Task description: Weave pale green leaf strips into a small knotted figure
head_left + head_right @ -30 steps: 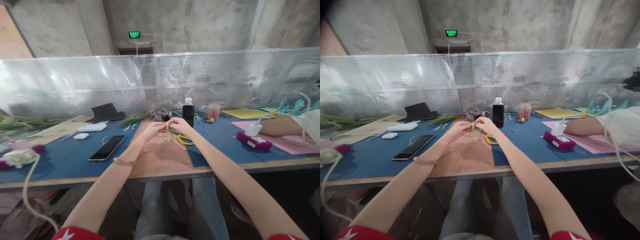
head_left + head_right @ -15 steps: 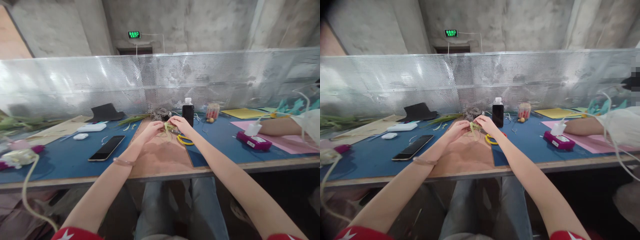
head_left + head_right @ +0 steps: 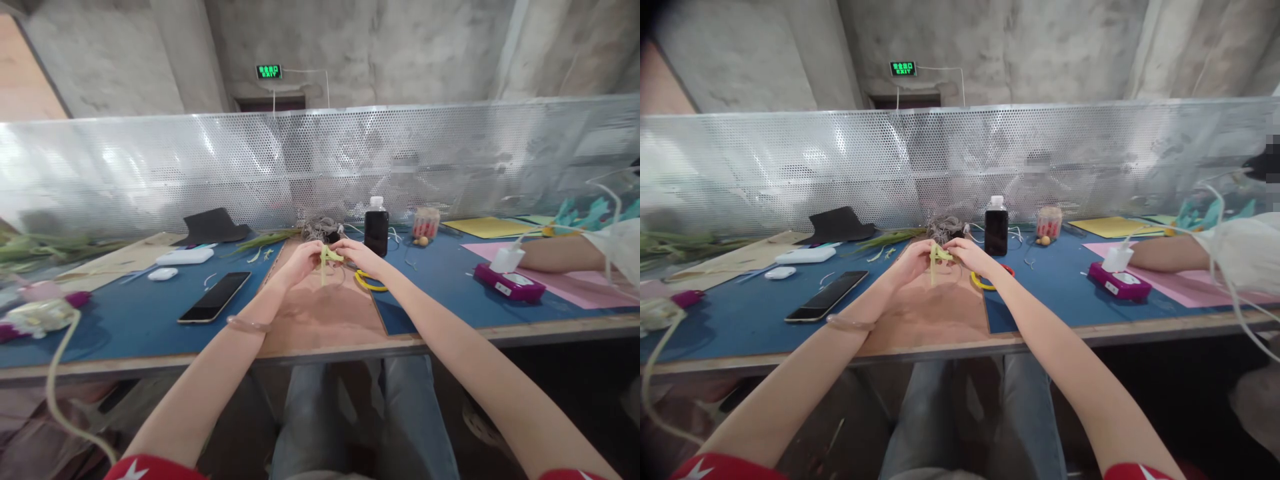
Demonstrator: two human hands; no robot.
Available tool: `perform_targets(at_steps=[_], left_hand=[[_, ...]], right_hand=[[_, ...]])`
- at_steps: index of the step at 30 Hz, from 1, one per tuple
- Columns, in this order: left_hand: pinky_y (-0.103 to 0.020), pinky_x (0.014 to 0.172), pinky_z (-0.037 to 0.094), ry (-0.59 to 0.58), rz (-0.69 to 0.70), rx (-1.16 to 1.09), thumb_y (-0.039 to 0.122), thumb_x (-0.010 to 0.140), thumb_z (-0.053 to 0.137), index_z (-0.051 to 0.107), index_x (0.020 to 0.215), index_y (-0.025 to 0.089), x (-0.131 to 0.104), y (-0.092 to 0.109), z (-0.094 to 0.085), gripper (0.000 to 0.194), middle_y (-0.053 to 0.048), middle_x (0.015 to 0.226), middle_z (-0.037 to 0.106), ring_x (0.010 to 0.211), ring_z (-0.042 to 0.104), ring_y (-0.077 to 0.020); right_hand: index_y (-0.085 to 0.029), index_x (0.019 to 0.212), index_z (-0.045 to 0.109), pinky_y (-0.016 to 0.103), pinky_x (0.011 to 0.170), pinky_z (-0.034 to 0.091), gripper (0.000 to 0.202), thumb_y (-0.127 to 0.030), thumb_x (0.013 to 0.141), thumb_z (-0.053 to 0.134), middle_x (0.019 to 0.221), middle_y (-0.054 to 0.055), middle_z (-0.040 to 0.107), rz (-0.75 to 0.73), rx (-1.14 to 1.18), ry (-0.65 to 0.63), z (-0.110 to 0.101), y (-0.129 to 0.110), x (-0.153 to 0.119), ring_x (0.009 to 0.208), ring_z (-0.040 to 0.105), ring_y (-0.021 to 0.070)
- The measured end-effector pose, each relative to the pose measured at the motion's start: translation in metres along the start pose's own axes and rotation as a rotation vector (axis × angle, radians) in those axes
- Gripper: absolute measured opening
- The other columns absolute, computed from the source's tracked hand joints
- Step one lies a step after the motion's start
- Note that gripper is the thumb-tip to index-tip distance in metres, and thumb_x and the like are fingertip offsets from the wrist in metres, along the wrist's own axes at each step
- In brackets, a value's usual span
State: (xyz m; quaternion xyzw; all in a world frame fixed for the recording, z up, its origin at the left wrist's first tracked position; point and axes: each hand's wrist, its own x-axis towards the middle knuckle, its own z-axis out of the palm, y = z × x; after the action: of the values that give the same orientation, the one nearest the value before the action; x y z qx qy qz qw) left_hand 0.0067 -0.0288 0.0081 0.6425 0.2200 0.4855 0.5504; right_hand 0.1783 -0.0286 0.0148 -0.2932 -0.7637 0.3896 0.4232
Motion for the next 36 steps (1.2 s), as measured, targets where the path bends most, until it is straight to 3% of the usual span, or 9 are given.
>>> perform_targets(at_steps=[12,21,26,36], left_hand=[[-0.024,0.055,0.046,0.069,0.031,0.062,0.032,0.086,0.048,0.056,0.081,0.011,0.001,-0.002,-0.009,0.022,0.0,0.072,0.056,0.058,0.053,-0.0091],[-0.029,0.063,0.048,0.103,0.05,0.155,0.03,0.085,0.049,0.057,0.087,0.011,0.007,-0.009,-0.01,0.021,-0.002,0.08,0.059,0.068,0.057,-0.0121],[-0.03,0.065,0.049,0.18,0.063,0.247,0.029,0.085,0.05,0.056,0.091,0.011,0.01,-0.01,-0.012,0.02,-0.004,0.087,0.059,0.073,0.057,-0.0134],[-0.021,0.047,0.045,0.217,0.009,0.338,0.034,0.088,0.044,0.054,0.095,0.011,0.004,-0.007,0.002,0.026,0.0,0.072,0.056,0.052,0.051,-0.0074]], right_hand=[[-0.012,0.096,0.055,0.028,0.063,0.05,0.016,-0.017,0.081,0.056,0.071,-0.002,0.058,-0.11,-0.04,-0.059,0.001,-0.012,-0.007,0.064,0.058,0.01],[-0.011,0.087,0.057,0.026,0.061,0.048,0.014,-0.024,0.083,0.054,0.074,-0.001,0.059,-0.197,-0.279,0.048,0.002,-0.007,-0.005,0.063,0.057,0.0098],[-0.012,0.085,0.057,0.029,0.065,0.047,0.017,-0.028,0.084,0.053,0.075,0.0,0.058,-0.239,-0.471,0.162,0.002,-0.007,-0.006,0.066,0.055,0.0107],[-0.013,0.086,0.057,0.031,0.069,0.046,0.019,-0.031,0.086,0.049,0.081,0.002,0.058,-0.311,-0.683,0.223,0.006,-0.004,-0.004,0.072,0.055,0.0122]])
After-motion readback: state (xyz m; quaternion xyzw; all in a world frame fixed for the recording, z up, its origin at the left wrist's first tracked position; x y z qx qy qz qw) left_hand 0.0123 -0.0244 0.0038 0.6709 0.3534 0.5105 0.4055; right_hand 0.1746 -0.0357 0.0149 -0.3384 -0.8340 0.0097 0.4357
